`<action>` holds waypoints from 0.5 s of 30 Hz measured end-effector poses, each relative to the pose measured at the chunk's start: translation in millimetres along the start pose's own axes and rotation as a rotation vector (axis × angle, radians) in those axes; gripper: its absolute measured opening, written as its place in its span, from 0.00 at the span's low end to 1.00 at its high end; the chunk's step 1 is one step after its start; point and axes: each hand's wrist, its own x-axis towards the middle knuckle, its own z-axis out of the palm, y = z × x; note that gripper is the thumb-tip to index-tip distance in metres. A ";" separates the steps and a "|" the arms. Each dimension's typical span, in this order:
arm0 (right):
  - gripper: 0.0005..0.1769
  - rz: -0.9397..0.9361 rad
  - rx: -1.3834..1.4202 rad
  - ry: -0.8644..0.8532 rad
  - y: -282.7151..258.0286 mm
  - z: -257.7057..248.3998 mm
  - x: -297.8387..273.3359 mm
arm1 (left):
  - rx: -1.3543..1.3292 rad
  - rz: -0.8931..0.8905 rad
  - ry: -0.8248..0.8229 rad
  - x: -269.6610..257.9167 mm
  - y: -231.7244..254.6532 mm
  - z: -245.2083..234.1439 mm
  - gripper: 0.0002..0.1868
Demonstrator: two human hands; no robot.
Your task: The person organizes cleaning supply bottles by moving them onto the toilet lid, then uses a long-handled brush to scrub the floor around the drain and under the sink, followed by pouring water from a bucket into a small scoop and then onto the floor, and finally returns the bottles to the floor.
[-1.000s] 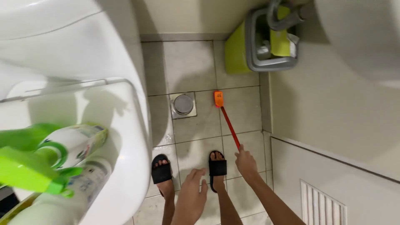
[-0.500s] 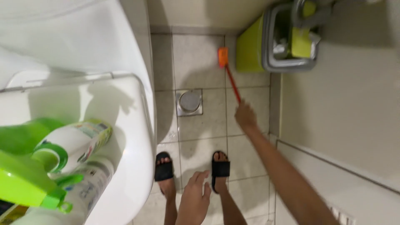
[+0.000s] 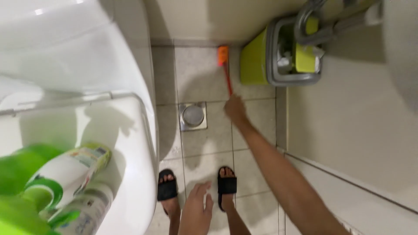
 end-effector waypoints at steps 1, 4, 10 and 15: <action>0.19 -0.117 -0.132 0.028 -4.9 8.0 -15.3 | -0.005 0.019 0.007 5.9 -1.0 4.8 0.19; 0.21 -0.110 -0.089 -0.140 -10.7 7.5 -45.1 | -0.042 -0.118 -0.146 5.6 1.5 6.6 0.23; 0.18 0.153 -0.041 -0.019 35.5 -38.5 -36.5 | -0.039 -0.121 -0.120 -2.7 8.7 -13.6 0.24; 0.26 -0.040 -0.152 -0.070 42.5 -16.9 -49.8 | -0.058 -0.139 -0.023 -2.1 3.0 -16.7 0.19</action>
